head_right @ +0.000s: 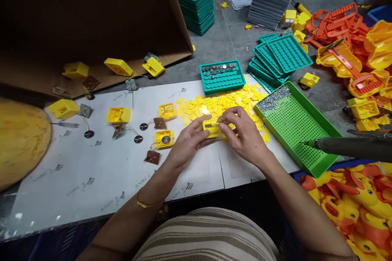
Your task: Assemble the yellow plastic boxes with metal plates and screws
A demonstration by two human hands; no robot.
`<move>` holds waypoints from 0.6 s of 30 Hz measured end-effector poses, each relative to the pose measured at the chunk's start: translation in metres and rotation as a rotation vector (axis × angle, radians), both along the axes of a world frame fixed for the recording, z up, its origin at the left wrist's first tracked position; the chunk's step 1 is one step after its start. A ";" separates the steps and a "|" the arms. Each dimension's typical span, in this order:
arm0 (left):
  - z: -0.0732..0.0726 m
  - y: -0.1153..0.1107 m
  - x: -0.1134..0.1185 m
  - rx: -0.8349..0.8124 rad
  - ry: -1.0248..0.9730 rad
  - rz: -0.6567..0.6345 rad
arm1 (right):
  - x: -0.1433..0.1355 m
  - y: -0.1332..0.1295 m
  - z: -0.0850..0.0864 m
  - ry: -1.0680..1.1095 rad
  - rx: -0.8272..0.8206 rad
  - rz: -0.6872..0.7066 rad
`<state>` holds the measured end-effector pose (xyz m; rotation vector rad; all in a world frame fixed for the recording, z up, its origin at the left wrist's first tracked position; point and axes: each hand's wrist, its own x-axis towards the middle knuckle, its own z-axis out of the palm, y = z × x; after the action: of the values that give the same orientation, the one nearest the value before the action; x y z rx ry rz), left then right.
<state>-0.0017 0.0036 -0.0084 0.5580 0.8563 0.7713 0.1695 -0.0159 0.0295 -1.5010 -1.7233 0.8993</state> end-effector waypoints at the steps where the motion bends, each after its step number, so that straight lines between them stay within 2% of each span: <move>1: -0.001 -0.001 0.000 0.001 0.011 -0.005 | -0.001 0.000 0.002 -0.036 0.013 0.014; 11: 0.001 -0.004 0.001 -0.011 0.005 -0.060 | -0.005 0.004 -0.006 -0.012 -0.117 0.015; 14: 0.002 -0.004 0.001 -0.026 0.009 -0.072 | -0.006 0.005 -0.004 -0.083 -0.109 0.042; 18: 0.001 -0.003 0.000 0.034 0.031 -0.084 | -0.009 0.006 -0.004 -0.158 -0.040 0.060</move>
<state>-0.0014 0.0010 -0.0075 0.6335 0.8440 0.7035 0.1605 -0.0103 0.0259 -1.5909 -1.8824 0.8708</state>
